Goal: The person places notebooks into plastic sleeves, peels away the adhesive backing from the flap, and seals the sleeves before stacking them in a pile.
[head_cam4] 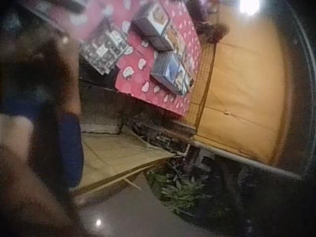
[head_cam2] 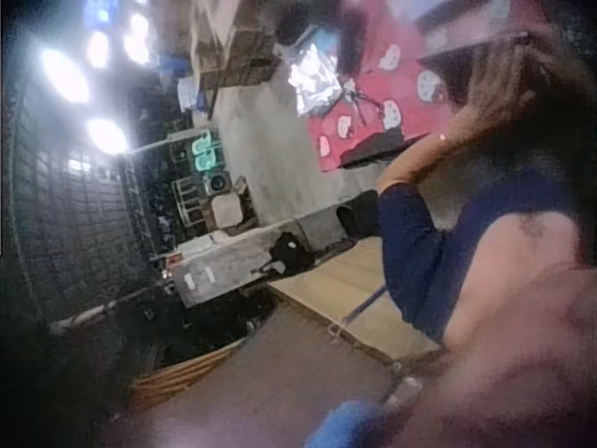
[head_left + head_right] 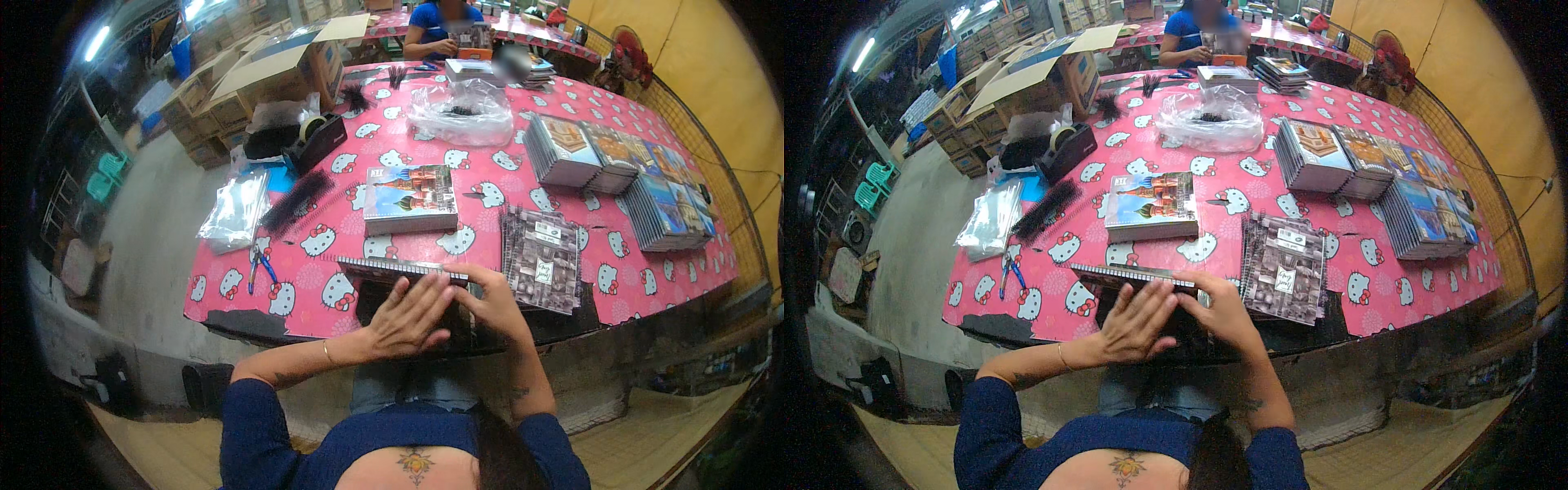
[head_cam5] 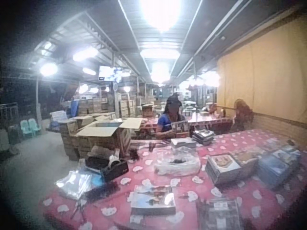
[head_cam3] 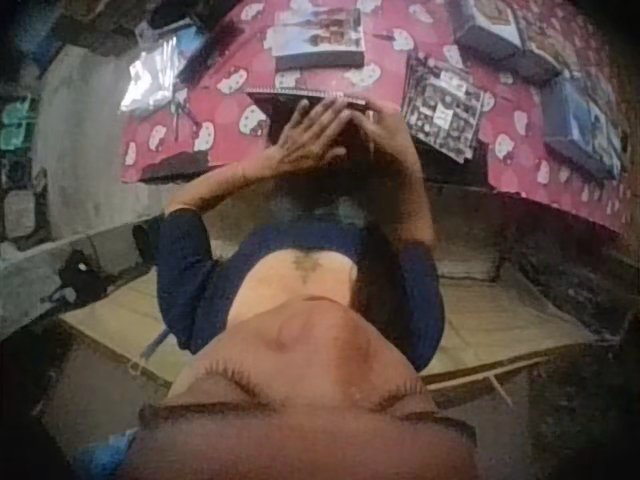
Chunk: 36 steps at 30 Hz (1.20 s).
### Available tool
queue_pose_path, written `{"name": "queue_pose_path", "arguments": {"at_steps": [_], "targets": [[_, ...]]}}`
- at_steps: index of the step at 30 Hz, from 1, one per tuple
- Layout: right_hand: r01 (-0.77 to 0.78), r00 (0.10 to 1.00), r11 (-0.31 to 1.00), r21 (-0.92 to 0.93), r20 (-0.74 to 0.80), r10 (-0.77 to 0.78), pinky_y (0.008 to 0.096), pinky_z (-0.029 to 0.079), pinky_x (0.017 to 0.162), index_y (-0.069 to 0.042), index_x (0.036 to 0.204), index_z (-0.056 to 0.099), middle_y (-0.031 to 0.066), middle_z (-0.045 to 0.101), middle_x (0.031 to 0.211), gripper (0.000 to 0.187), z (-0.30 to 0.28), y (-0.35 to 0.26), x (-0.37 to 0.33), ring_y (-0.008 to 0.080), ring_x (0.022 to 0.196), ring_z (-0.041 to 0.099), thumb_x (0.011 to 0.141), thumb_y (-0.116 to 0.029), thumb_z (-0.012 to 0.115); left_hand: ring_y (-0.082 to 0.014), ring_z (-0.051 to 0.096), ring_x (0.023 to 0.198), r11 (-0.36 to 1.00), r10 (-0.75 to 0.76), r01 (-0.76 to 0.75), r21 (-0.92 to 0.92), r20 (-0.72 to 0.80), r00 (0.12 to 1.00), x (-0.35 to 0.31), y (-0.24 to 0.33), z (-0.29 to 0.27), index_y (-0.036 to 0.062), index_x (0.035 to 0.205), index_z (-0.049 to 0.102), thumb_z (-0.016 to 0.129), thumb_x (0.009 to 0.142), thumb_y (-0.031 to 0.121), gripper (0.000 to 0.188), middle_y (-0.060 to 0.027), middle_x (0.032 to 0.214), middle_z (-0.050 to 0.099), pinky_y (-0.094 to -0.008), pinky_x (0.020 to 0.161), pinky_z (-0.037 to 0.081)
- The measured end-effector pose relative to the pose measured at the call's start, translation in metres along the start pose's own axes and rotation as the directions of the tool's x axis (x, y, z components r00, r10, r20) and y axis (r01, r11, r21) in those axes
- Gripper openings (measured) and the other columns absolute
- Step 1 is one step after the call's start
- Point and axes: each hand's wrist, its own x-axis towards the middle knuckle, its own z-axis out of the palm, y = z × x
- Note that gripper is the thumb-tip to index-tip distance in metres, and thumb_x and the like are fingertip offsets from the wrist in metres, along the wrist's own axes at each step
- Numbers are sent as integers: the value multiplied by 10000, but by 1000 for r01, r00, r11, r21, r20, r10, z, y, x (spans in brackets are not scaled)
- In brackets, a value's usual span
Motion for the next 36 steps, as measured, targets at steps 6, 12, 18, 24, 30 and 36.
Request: {"name": "queue_pose_path", "arguments": {"at_steps": [6, 12, 18, 24, 30, 36], "targets": [[-133, 991, 991, -30, 2, 133, 315, 521, 821, 11, 1035, 704, 142, 726, 933, 244, -22, -10, 1, 217, 885, 702, 844, -141, 714, -251, 630, 951, 967, -165, 165, -193, 13, 986, 51, -32, -19, 92, 1180, 603, 617, 911, 242, 308, -77, 1008, 644, -550, 1152, 180], [-123, 992, 989, 86, 17, 122, 312, 527, 793, 9, 1047, 705, 123, 734, 930, 242, -26, -5, 0, 170, 852, 691, 869, -155, 703, -227, 650, 888, 974, -177, 191, -118, 121, 977, 57, -31, -26, 135, 1060, 647, 655, 897, 241, 195, -60, 871, 647, -570, 1124, 222], [-143, 977, 989, 45, 169, 133, 303, 531, 781, 4, 1028, 712, 92, 730, 887, 211, -42, -11, 20, 136, 838, 676, 894, -155, 679, -226, 648, 852, 964, -182, 181, -195, 9, 983, 54, -30, -19, 132, 1016, 650, 667, 884, 255, 181, -30, 870, 654, -545, 1120, 246], [123, 986, 988, -97, 123, -111, 291, 509, 677, 18, 876, 657, 81, 670, 804, 120, -35, -10, 24, 152, 728, 633, 828, -91, 669, -243, 640, 833, 953, -254, 242, -182, -43, 966, 53, -23, -19, 120, 1017, 647, 710, 833, 248, 232, -63, 873, 649, -455, 921, 445], [51, 938, 956, -289, -315, -145, 369, 508, 801, -6, 974, 611, 159, 638, 962, 233, 5, -36, 10, 312, 876, 638, 827, -171, 682, -311, 642, 802, 932, -222, 268, -245, 197, 955, 53, -42, -49, 68, 1030, 639, 680, 812, 134, 232, -122, 887, 651, -427, 723, 505], [357, 772, 928, 107, -593, -229, 452, 365, 1046, 10, 1365, 442, 220, 518, 1316, 636, 30, -94, -32, 338, 1225, 477, 909, -383, 648, -332, 669, 984, 856, -150, 17, -517, -218, 964, 106, -6, -138, 70, 1154, 642, 676, 830, 49, 326, -133, 1043, 689, -409, 853, 525]]}}
